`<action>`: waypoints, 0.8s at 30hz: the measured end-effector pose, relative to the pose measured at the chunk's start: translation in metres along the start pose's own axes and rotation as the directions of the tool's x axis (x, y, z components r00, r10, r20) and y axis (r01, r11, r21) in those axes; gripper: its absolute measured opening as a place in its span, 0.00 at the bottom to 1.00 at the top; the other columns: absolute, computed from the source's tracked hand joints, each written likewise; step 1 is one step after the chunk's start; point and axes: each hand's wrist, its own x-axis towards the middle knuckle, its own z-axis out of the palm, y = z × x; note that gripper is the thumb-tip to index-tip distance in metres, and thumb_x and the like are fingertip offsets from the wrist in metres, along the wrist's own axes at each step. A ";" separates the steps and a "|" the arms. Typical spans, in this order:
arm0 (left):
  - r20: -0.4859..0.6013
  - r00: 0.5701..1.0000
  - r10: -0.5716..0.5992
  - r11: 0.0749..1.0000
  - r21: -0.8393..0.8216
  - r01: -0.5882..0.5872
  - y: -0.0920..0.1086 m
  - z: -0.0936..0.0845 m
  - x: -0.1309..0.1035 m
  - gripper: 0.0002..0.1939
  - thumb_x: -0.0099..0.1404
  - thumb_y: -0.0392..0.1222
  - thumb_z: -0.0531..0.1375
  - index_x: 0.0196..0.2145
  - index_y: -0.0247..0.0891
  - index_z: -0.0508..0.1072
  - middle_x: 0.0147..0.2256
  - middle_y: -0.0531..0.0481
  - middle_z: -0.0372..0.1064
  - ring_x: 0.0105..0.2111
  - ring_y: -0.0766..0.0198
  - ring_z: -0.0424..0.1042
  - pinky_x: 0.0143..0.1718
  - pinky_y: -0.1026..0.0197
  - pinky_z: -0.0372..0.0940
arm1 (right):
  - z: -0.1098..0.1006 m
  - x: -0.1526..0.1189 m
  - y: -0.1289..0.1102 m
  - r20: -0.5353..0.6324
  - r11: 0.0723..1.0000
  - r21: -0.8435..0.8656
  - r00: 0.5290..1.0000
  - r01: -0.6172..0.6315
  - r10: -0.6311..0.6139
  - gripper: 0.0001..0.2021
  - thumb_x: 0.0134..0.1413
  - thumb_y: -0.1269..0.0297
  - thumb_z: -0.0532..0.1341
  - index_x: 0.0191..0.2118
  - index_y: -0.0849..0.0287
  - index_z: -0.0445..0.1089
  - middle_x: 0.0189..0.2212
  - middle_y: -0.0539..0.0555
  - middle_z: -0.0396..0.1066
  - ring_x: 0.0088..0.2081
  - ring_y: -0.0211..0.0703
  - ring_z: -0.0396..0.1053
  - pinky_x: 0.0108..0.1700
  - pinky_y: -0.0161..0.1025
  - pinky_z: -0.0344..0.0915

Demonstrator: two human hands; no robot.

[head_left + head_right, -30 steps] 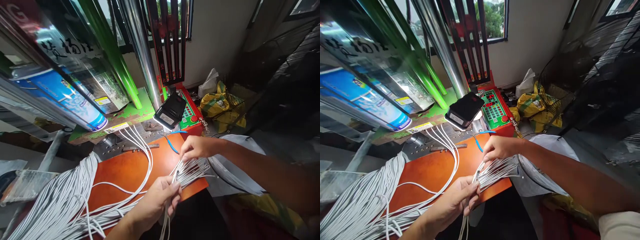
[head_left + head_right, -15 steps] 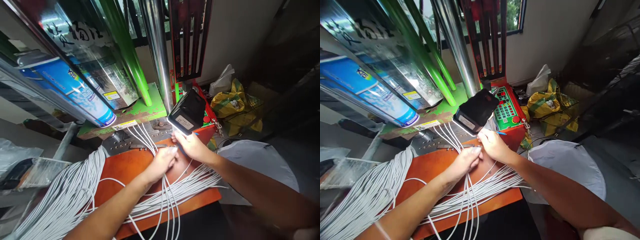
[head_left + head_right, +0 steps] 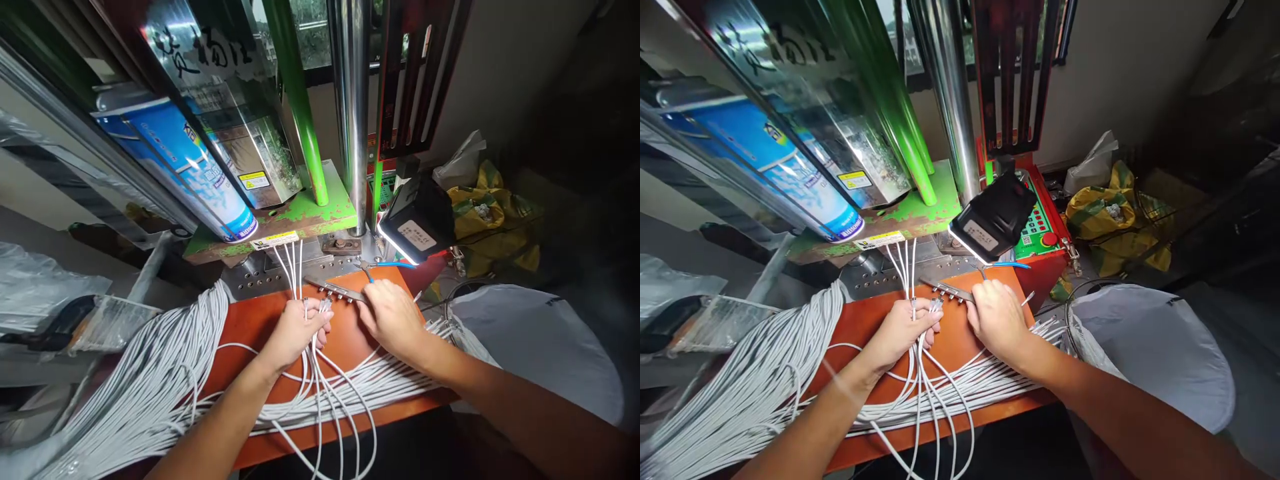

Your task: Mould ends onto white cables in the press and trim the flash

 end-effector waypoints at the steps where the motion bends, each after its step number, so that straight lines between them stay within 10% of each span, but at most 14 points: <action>1: 0.011 1.000 0.000 1.000 0.003 0.000 0.000 0.003 0.002 0.24 0.59 0.60 0.71 0.30 0.34 0.72 0.21 0.49 0.73 0.16 0.66 0.68 0.18 0.65 0.64 | -0.001 -0.006 0.003 -0.028 1.000 0.002 1.000 -0.010 0.010 0.11 0.72 0.63 0.56 0.38 0.60 0.72 0.35 0.57 0.69 0.39 0.50 0.63 0.42 0.44 0.56; 8: 0.177 0.982 -0.068 0.997 -0.012 0.071 0.008 0.018 0.013 0.24 0.64 0.61 0.67 0.27 0.36 0.72 0.20 0.48 0.73 0.17 0.63 0.71 0.20 0.65 0.66 | 0.003 -0.011 0.008 -0.092 0.993 0.115 0.996 0.008 0.002 0.13 0.73 0.64 0.56 0.34 0.59 0.70 0.33 0.54 0.68 0.38 0.48 0.62 0.43 0.43 0.56; 24: 0.119 0.993 -0.006 1.000 0.019 0.004 0.002 0.024 0.007 0.24 0.71 0.56 0.61 0.24 0.36 0.70 0.19 0.51 0.69 0.16 0.71 0.62 0.19 0.68 0.54 | 0.007 -0.007 0.006 -0.104 0.980 0.152 0.988 0.126 -0.111 0.15 0.72 0.63 0.55 0.31 0.57 0.67 0.30 0.55 0.66 0.35 0.48 0.61 0.39 0.45 0.58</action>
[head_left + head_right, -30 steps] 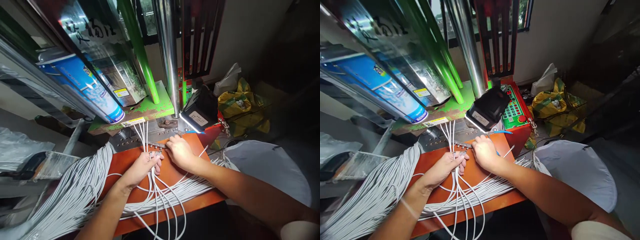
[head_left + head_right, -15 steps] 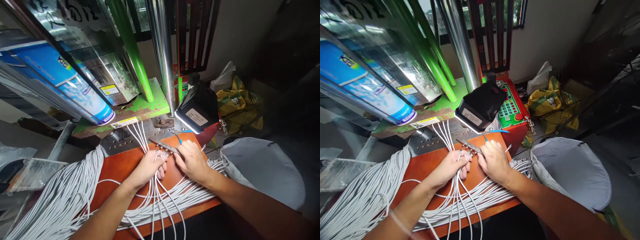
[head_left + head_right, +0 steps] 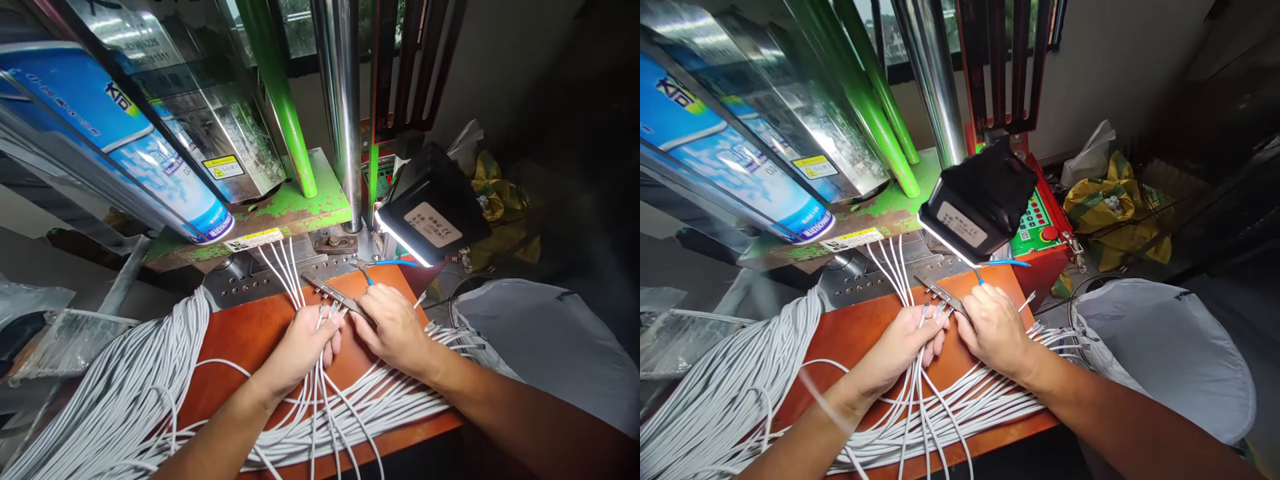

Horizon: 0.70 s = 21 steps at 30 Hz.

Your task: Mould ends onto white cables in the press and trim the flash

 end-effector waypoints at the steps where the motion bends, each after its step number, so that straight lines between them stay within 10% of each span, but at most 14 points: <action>1: -0.013 1.000 0.005 1.000 0.018 -0.005 -0.001 0.001 0.000 0.24 0.71 0.56 0.61 0.23 0.36 0.69 0.18 0.51 0.68 0.15 0.71 0.61 0.19 0.68 0.54 | 0.000 0.000 0.000 0.005 1.000 0.005 1.000 0.011 -0.011 0.15 0.72 0.63 0.54 0.31 0.57 0.67 0.31 0.55 0.66 0.35 0.48 0.61 0.39 0.45 0.58; 21: -0.280 0.948 0.149 0.977 0.192 -0.096 -0.017 -0.017 0.013 0.15 0.72 0.52 0.56 0.34 0.39 0.71 0.16 0.56 0.63 0.14 0.67 0.59 0.17 0.66 0.53 | -0.003 0.005 0.009 -0.067 0.974 0.223 0.997 -0.031 0.047 0.11 0.73 0.63 0.55 0.39 0.59 0.73 0.30 0.53 0.64 0.34 0.46 0.62 0.38 0.43 0.58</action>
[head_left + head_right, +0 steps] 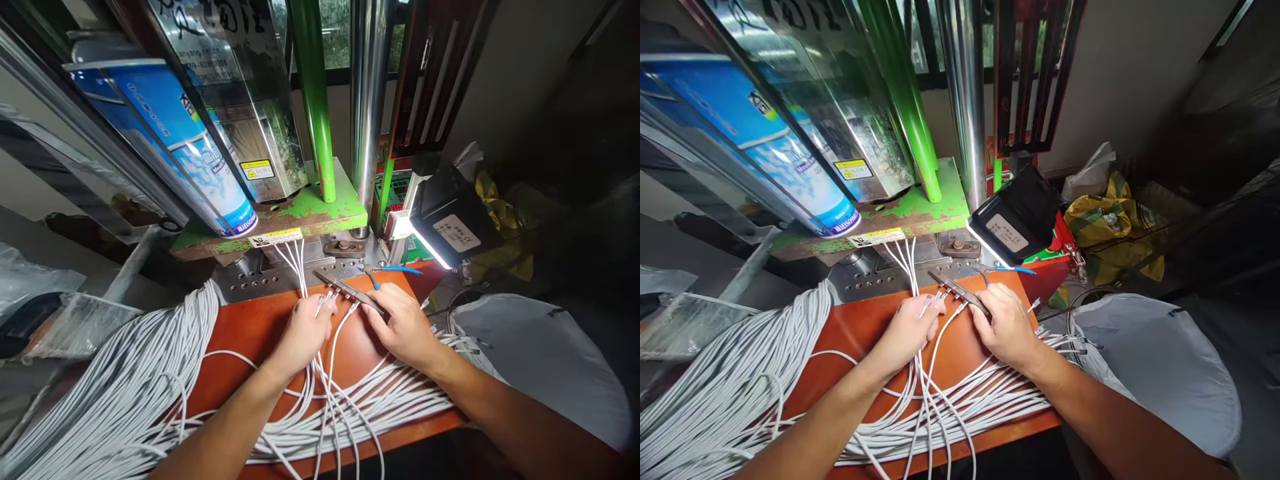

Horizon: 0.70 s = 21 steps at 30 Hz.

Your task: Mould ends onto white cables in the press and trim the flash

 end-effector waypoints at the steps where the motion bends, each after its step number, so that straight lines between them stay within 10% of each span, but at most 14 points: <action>1: 0.026 0.999 -0.022 1.000 -0.012 0.022 0.001 0.001 0.000 0.15 0.72 0.51 0.56 0.33 0.39 0.70 0.17 0.55 0.64 0.14 0.67 0.59 0.17 0.66 0.53 | 0.001 0.000 0.000 0.001 1.000 -0.003 1.000 0.008 -0.008 0.11 0.73 0.64 0.56 0.38 0.59 0.72 0.30 0.53 0.64 0.34 0.45 0.62 0.38 0.43 0.57; 16: 0.161 0.984 -0.069 0.991 -0.103 0.086 0.009 0.004 0.002 0.15 0.69 0.50 0.59 0.29 0.38 0.70 0.15 0.56 0.63 0.12 0.69 0.58 0.15 0.67 0.50 | 0.002 0.000 0.000 0.118 0.991 0.025 0.984 0.132 -0.135 0.10 0.72 0.65 0.57 0.34 0.57 0.65 0.32 0.53 0.64 0.35 0.46 0.60 0.38 0.43 0.56; 21: 0.249 0.955 -0.162 0.959 -0.188 0.212 0.016 -0.006 0.002 0.18 0.69 0.56 0.59 0.35 0.37 0.72 0.22 0.49 0.73 0.17 0.63 0.69 0.17 0.65 0.62 | 0.003 -0.002 -0.001 0.073 0.998 -0.006 0.995 0.069 -0.069 0.11 0.73 0.63 0.56 0.36 0.57 0.67 0.31 0.53 0.64 0.35 0.46 0.61 0.39 0.44 0.57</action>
